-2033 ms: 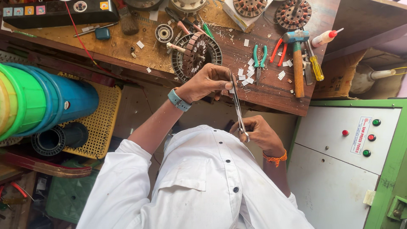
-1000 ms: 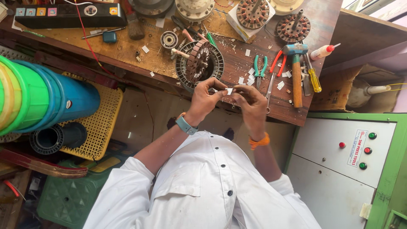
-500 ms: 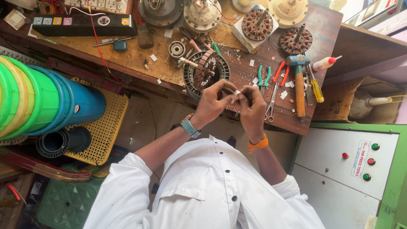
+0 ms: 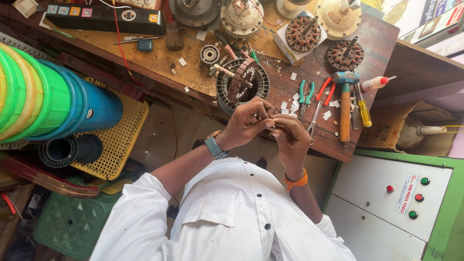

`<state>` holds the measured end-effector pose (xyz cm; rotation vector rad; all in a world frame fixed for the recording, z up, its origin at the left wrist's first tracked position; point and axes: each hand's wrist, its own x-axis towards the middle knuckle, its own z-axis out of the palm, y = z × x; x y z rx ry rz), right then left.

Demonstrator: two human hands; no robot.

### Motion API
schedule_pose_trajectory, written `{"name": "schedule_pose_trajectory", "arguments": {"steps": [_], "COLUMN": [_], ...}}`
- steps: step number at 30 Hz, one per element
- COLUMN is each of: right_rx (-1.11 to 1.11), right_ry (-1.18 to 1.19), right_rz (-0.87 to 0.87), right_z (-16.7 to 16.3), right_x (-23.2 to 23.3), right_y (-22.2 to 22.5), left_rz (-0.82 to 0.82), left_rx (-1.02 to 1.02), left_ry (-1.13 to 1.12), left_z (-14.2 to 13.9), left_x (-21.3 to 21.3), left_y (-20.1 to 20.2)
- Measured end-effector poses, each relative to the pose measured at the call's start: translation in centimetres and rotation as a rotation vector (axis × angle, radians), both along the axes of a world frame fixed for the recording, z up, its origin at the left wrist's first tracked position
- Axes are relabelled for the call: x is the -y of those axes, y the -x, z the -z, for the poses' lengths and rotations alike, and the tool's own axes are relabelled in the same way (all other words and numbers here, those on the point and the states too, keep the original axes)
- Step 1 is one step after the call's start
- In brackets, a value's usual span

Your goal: The person cuts small white insulating strips with scissors and inserts them into the slots of a motor stator. They repeatedly pick up strips, trim them to size, and place them into the stator windings.

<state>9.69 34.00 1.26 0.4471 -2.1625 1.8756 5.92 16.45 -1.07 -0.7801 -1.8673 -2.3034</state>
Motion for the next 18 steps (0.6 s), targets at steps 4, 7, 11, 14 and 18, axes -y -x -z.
{"name": "schedule_pose_trajectory", "arguments": {"steps": [4, 7, 11, 14, 18], "right_rx": [-0.114, 0.098, 0.504, 0.381, 0.245], "right_ry": [-0.118, -0.09, 0.566, 0.312, -0.079], "right_rz": [0.142, 0.077, -0.191, -0.207, -0.183], "right_z": [-0.1, 0.1, 0.9, 2.0, 3.7], "right_x": [0.6, 0.5, 1.0, 2.0, 4.1], "right_y": [0.5, 1.3, 3.6, 5.9, 9.7], "left_rz": [0.11, 0.088, -0.245, -0.574, -0.723], "left_rx": [0.235, 0.298, 0.158, -0.034, -0.053], "left_ry": [-0.31, -0.303, 0.255, 0.361, 0.542], "left_z": [1.9, 2.0, 1.2, 0.9, 1.7], "left_x": [-0.9, -0.6, 1.3, 3.1, 4.8], "left_y": [-0.7, -0.5, -0.2, 0.0, 0.9]}}
